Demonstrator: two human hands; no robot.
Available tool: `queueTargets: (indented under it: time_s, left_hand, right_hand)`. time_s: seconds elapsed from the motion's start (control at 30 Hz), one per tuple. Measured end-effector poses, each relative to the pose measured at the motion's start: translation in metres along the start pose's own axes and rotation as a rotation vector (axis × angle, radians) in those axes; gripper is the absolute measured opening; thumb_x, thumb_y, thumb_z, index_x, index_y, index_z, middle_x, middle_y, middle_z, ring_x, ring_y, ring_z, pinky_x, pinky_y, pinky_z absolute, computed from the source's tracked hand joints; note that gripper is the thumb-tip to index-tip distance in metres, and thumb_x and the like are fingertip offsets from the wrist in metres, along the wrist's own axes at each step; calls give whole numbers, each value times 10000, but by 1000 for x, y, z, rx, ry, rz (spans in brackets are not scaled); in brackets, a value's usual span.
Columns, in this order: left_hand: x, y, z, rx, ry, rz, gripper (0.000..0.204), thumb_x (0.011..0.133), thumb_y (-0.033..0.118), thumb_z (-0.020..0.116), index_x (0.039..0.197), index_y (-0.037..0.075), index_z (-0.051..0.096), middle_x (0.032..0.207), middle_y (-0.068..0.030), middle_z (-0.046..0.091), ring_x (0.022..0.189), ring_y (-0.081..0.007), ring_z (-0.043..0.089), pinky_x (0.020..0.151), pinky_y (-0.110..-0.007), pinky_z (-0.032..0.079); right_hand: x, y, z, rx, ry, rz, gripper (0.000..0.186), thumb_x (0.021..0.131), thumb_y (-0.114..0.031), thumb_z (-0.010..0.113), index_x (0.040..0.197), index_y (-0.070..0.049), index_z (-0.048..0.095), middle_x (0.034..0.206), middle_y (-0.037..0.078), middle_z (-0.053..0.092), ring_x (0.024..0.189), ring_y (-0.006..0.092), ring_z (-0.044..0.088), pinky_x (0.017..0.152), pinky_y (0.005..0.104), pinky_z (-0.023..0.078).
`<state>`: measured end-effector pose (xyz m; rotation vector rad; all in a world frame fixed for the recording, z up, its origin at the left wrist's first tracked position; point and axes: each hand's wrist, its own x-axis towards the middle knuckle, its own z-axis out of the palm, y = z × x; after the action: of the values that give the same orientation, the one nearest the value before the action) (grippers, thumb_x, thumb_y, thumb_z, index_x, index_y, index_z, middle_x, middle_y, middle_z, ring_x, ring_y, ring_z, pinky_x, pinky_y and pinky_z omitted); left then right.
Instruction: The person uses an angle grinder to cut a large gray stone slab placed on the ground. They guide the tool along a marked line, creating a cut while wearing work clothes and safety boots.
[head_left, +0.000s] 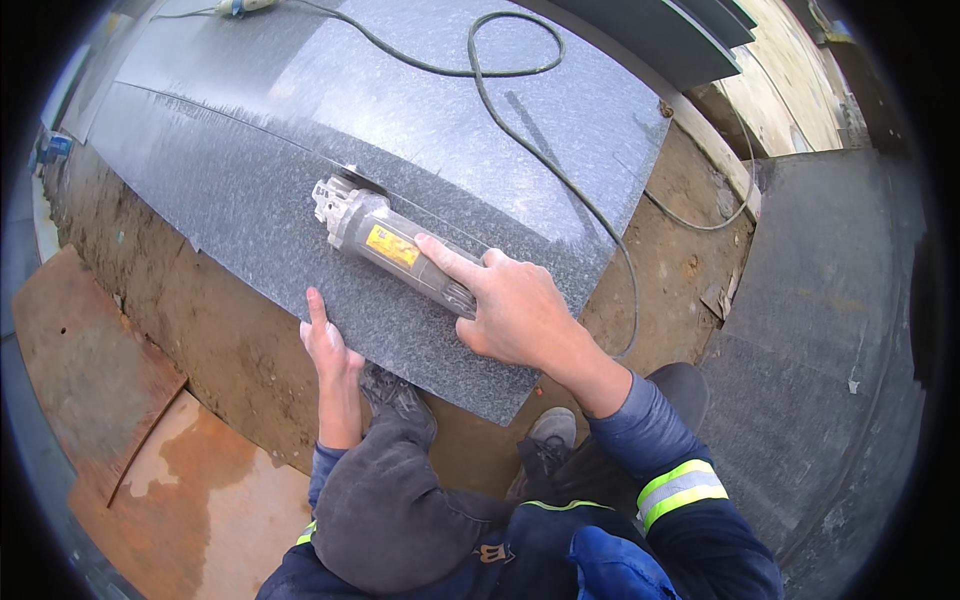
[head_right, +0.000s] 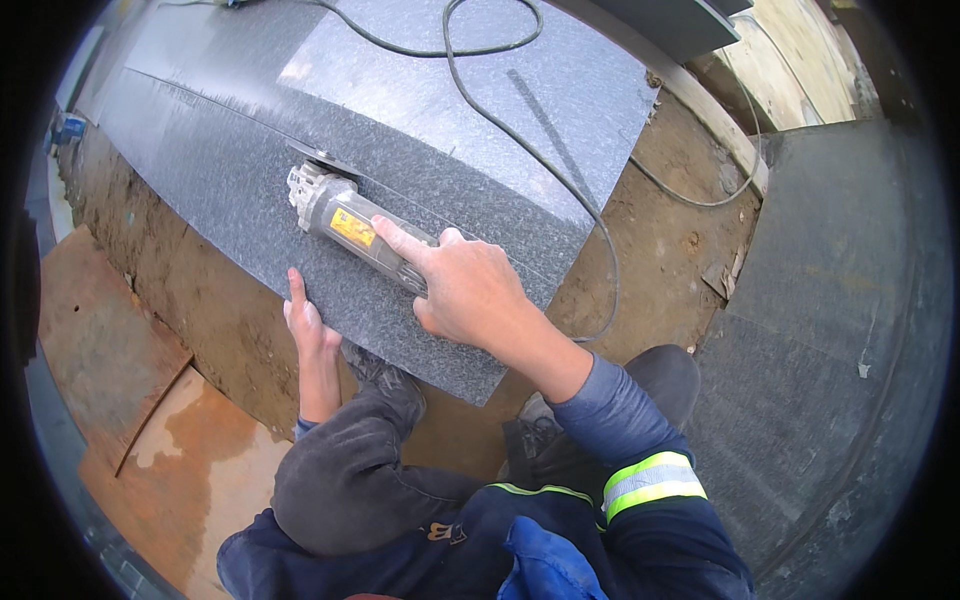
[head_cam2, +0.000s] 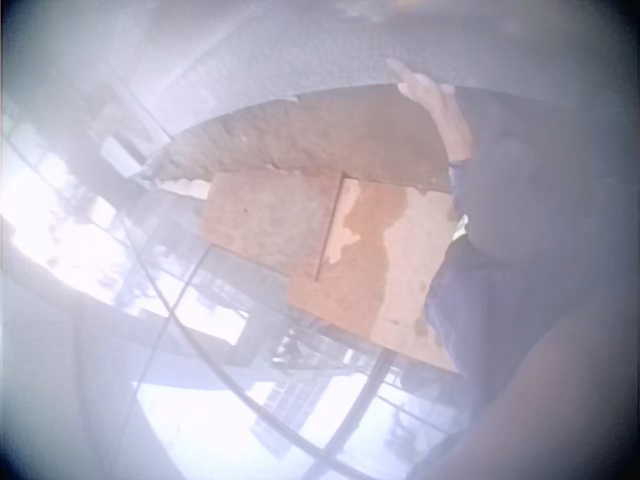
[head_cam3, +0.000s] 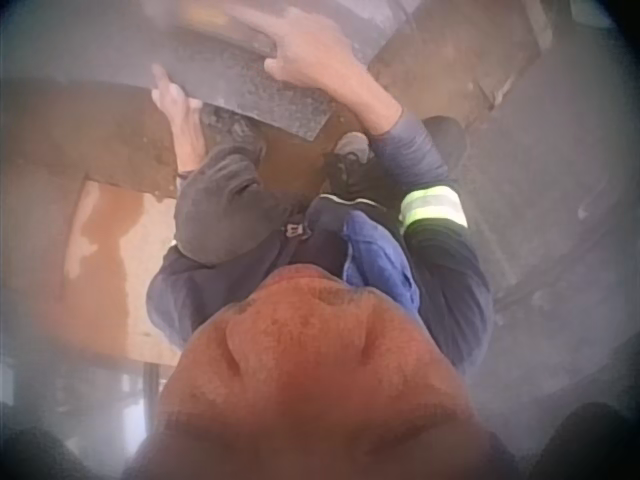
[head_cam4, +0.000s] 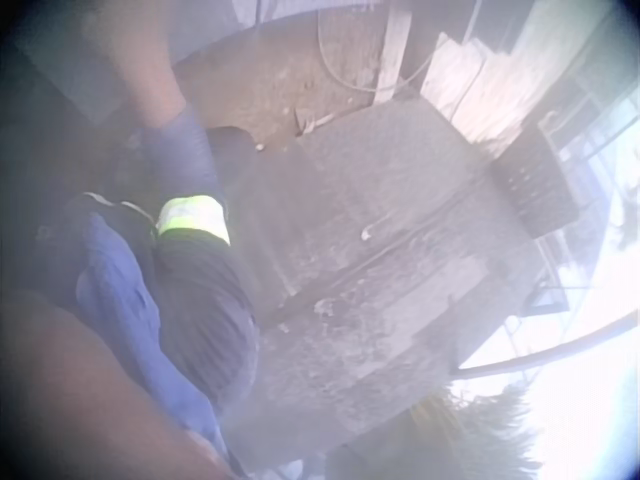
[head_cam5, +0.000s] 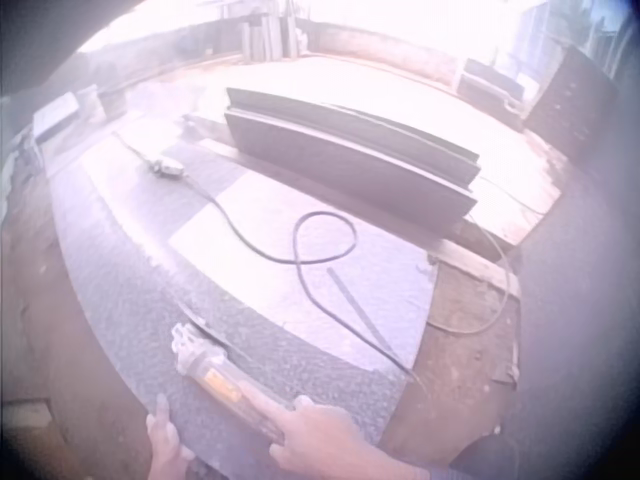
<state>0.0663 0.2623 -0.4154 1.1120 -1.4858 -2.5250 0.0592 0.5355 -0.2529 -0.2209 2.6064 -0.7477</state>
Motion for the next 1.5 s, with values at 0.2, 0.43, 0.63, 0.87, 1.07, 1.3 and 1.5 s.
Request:
queueTargets:
  time_s: [0.2, 0.43, 0.63, 0.87, 1.07, 1.3, 1.5]
  left_hand:
    - [-2, 2, 2, 32, 13, -30, 589, 1082, 406, 710, 1343, -86, 519, 1282, -224, 670, 1099, -342, 728, 949, -545, 637]
    - [-3, 1, 4, 28, -11, -5, 626, 1076, 420, 716, 1334, -106, 496, 1286, -239, 659, 1106, -362, 723, 944, -578, 636]
    - [-1, 0, 1, 36, 18, -27, 604, 1076, 417, 717, 1329, -85, 494, 1302, -232, 652, 1122, -366, 717, 957, -586, 632]
    - [-6, 4, 6, -19, -30, -23, 597, 1084, 392, 709, 1371, -78, 478, 1316, -232, 645, 1163, -366, 705, 979, -589, 625]
    - [-2, 2, 2, 2, 18, -23, 688, 1066, 395, 735, 1431, -84, 401, 1345, -243, 620, 1173, -367, 700, 982, -586, 625]
    - [-2, 0, 1, 7, -10, -20, 703, 1056, 408, 748, 1421, -81, 397, 1345, -247, 616, 1172, -359, 698, 982, -578, 625]
    - [-3, -2, 3, 19, 36, -15, 630, 1074, 406, 720, 1410, -71, 483, 1349, -230, 655, 1168, -366, 712, 1001, -578, 616]
  right_hand:
    - [-6, 3, 1, 2, 12, -2, 1044, 783, -142, 812, 1704, -395, 389, 911, 208, 660, 721, 371, 709, 695, 469, 588]
    - [12, 6, 15, 40, 61, -35, 1033, 781, -133, 802, 1701, -381, 402, 905, 215, 665, 711, 372, 703, 682, 469, 580]
    - [26, 6, 20, 71, 94, -72, 1036, 775, -128, 800, 1702, -363, 403, 896, 219, 669, 721, 385, 711, 697, 479, 588]
    - [14, 1, 10, -12, 35, -17, 1042, 784, -142, 799, 1703, -406, 384, 920, 220, 665, 754, 387, 720, 725, 485, 596]
    - [-14, 2, -5, -67, -42, 49, 1039, 787, -148, 788, 1702, -419, 378, 906, 196, 645, 744, 386, 703, 737, 488, 592]
    - [-12, 6, -2, -35, -16, 22, 1037, 787, -144, 794, 1704, -400, 384, 905, 208, 647, 741, 385, 709, 719, 482, 590]
    - [4, 3, 3, 9, -11, -6, 1023, 806, -129, 803, 1708, -369, 384, 946, 252, 669, 762, 399, 729, 721, 489, 598]
